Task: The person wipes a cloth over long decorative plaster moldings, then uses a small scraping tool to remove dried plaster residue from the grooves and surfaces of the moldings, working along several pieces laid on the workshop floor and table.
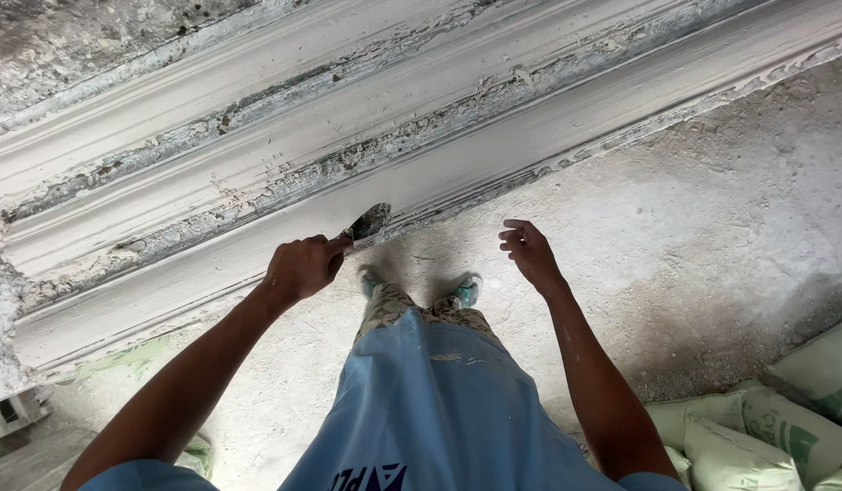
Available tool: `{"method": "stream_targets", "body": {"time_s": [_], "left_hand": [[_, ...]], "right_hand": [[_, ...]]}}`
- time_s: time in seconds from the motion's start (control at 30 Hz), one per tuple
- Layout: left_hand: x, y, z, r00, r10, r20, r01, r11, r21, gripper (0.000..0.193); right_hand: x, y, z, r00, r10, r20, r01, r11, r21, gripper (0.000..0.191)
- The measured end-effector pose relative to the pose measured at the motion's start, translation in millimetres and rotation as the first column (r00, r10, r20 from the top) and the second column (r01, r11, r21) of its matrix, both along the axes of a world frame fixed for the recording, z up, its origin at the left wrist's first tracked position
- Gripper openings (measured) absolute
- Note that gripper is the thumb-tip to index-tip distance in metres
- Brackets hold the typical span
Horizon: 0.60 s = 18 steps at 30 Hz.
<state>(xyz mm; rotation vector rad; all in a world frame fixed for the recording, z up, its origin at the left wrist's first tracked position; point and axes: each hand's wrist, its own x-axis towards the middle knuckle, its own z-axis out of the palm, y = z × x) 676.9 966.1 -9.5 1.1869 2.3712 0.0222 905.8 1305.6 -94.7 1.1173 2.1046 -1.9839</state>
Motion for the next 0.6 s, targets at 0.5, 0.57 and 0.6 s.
{"method": "stream_targets", "body": {"time_s": [0.5,0.57,0.6], "left_hand": [[11.5,21.7,16.0,1.0,0.019,-0.005,-0.019,1.0,-0.009,0.034],[16.7,36.3,8.5,1.0,0.013,-0.014,-0.013,1.0,0.027,0.034],[19.9,48.1,2.6,1.0,0.013,-0.024,-0.011,0.998,0.065,0.033]], "right_hand": [[-9.5,4.3,8.1,0.993,-0.119,0.001,0.118,0.991,0.054,0.053],[-19.1,0.0,6.7,0.987,-0.159,0.017,0.158,0.986,0.061,0.058],[-26.4,-3.4,5.5,0.991,-0.135,-0.004,0.135,0.986,0.098,0.063]]}}
